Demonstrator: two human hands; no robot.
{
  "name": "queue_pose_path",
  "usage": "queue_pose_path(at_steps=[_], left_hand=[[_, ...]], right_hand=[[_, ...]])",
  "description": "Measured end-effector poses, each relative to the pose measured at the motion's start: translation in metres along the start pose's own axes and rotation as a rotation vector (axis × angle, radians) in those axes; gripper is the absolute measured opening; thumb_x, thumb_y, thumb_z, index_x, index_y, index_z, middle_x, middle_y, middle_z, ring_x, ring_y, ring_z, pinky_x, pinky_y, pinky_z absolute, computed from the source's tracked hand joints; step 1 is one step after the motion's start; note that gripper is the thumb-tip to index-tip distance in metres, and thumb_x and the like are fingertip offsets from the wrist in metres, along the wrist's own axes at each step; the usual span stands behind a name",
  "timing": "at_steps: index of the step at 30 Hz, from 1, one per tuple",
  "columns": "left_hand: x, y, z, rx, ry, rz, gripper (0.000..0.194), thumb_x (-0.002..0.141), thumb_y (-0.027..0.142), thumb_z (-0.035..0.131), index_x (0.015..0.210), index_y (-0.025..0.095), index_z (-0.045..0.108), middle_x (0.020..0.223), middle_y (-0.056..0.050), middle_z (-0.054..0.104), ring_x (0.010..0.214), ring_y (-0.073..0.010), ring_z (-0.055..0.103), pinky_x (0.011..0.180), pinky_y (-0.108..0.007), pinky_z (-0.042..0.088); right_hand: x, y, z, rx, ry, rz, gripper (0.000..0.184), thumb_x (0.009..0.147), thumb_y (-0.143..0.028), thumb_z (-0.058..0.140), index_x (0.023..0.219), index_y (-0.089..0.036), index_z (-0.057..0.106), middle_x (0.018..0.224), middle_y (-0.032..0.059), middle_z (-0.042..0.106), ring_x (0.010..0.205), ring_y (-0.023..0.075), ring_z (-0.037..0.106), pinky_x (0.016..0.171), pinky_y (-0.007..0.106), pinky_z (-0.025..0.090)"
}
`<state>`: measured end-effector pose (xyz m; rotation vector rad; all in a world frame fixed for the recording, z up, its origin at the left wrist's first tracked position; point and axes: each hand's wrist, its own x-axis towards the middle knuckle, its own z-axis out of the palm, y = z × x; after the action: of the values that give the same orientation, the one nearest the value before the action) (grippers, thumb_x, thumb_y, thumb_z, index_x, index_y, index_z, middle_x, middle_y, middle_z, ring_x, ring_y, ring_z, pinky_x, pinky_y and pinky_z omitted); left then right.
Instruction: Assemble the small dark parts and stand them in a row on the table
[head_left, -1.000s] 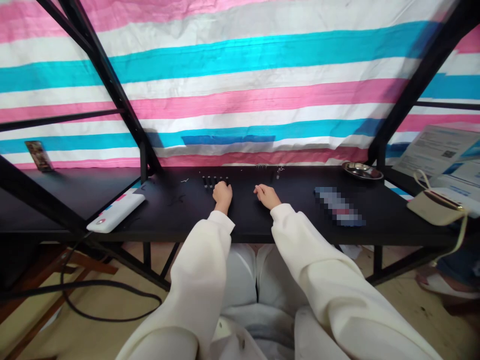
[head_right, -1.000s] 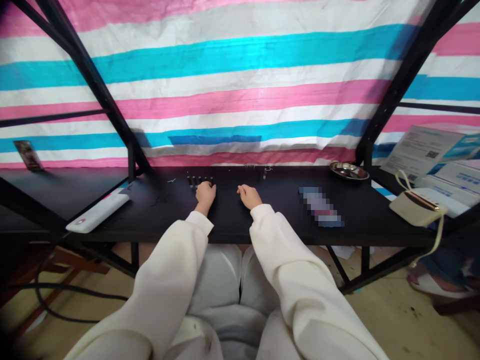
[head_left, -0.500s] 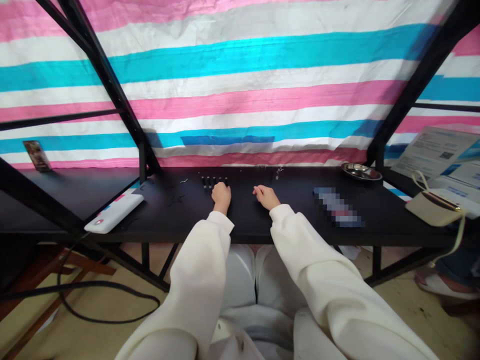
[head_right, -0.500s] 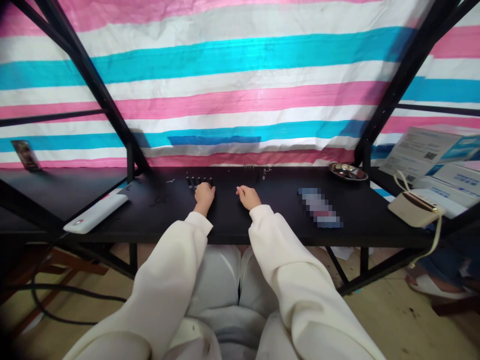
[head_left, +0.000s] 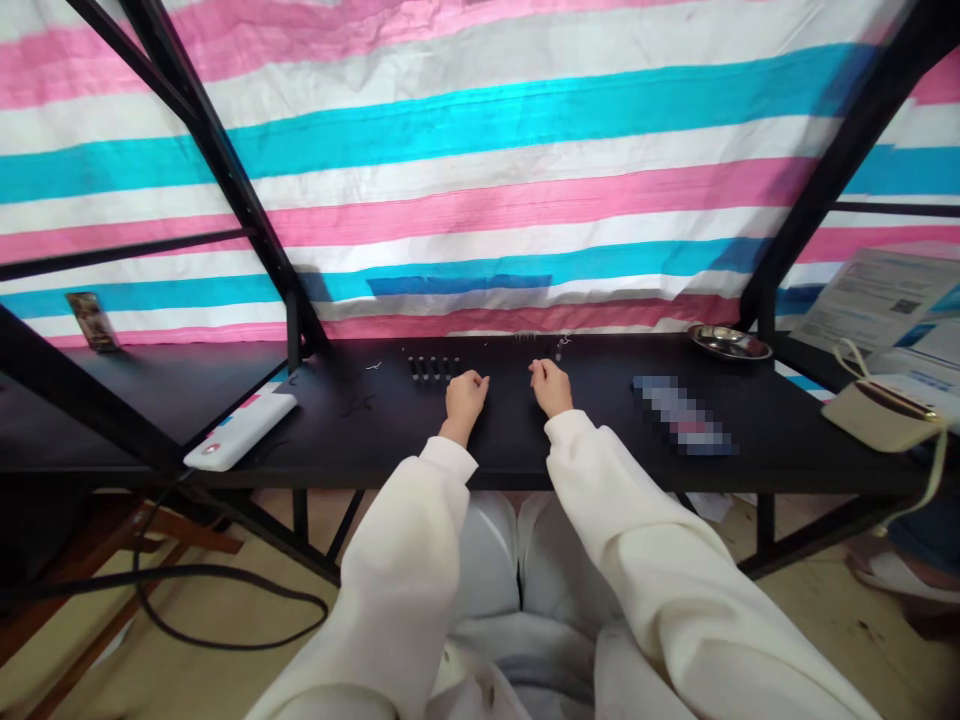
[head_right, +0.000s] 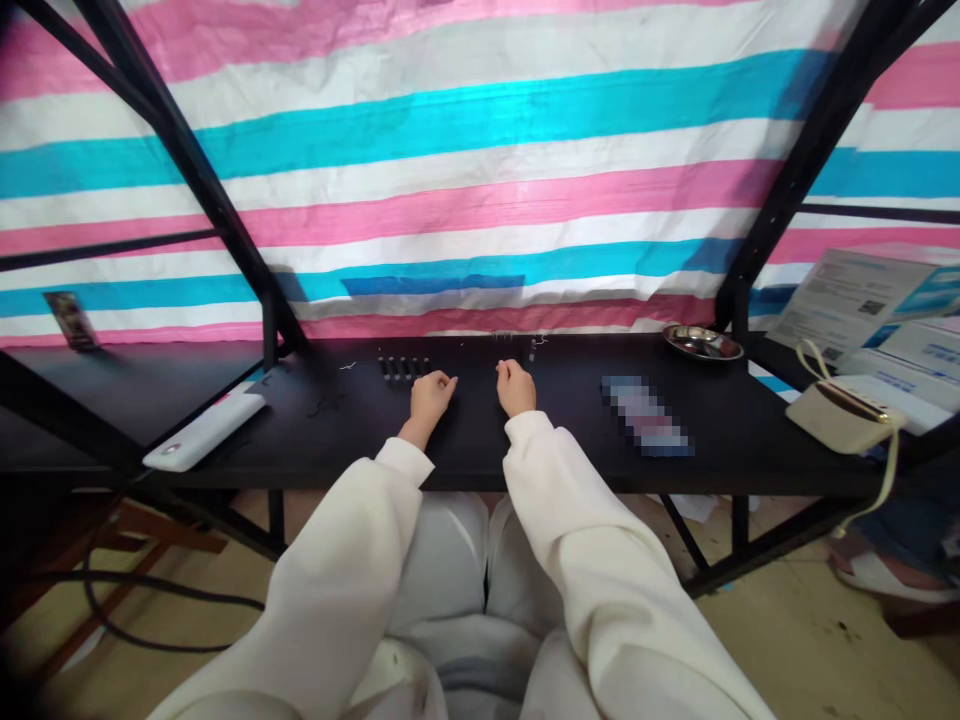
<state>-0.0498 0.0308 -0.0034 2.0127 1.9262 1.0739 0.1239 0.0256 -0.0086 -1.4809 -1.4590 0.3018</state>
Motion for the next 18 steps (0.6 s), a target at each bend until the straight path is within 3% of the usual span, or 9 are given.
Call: queue_pose_path(at_steps=[4,7,12,18], left_hand=[[-0.004,0.006,0.009,-0.246,-0.077,0.179,0.02,0.074,0.035,0.058,0.067,0.019,0.065,0.066,-0.004,0.064,0.065,-0.0159,0.06,0.067,-0.026,0.045],[-0.005,0.004,0.012,-0.356,-0.183,0.262,0.017,0.07,0.033,0.063,0.078,0.019,0.069,0.085,-0.006,0.069,0.083,-0.0184,0.063,0.081,-0.029,0.045],[-0.006,-0.001,0.015,-0.37,-0.322,0.29,0.024,0.069,0.032,0.063,0.089,0.019,0.07,0.107,-0.008,0.065,0.107,-0.0221,0.056,0.098,-0.035,0.038],[-0.005,-0.004,0.018,-0.295,-0.324,0.347,0.027,0.075,0.029,0.058,0.096,0.016,0.069,0.111,-0.011,0.063,0.11,-0.0228,0.055,0.099,-0.035,0.037]], right_hand=[[0.014,0.015,0.001,0.073,0.149,0.266,0.027,0.08,-0.025,0.039,0.098,-0.015,0.057,0.084,0.0083,0.066,0.08,0.0184,0.06,0.074,0.029,0.043],[0.026,0.027,-0.001,-0.063,0.102,0.41,0.036,0.073,-0.022,0.049,0.108,-0.016,0.055,0.097,0.0106,0.064,0.097,0.024,0.056,0.083,0.038,0.04],[0.044,0.04,-0.008,-0.392,-0.036,0.399,0.039,0.069,-0.026,0.058,0.106,-0.013,0.06,0.113,0.0193,0.056,0.111,0.0337,0.045,0.089,0.049,0.033],[0.065,0.048,-0.005,-0.455,-0.092,0.419,0.046,0.069,-0.041,0.064,0.107,-0.014,0.061,0.115,0.0168,0.056,0.113,0.0327,0.043,0.089,0.046,0.031]])
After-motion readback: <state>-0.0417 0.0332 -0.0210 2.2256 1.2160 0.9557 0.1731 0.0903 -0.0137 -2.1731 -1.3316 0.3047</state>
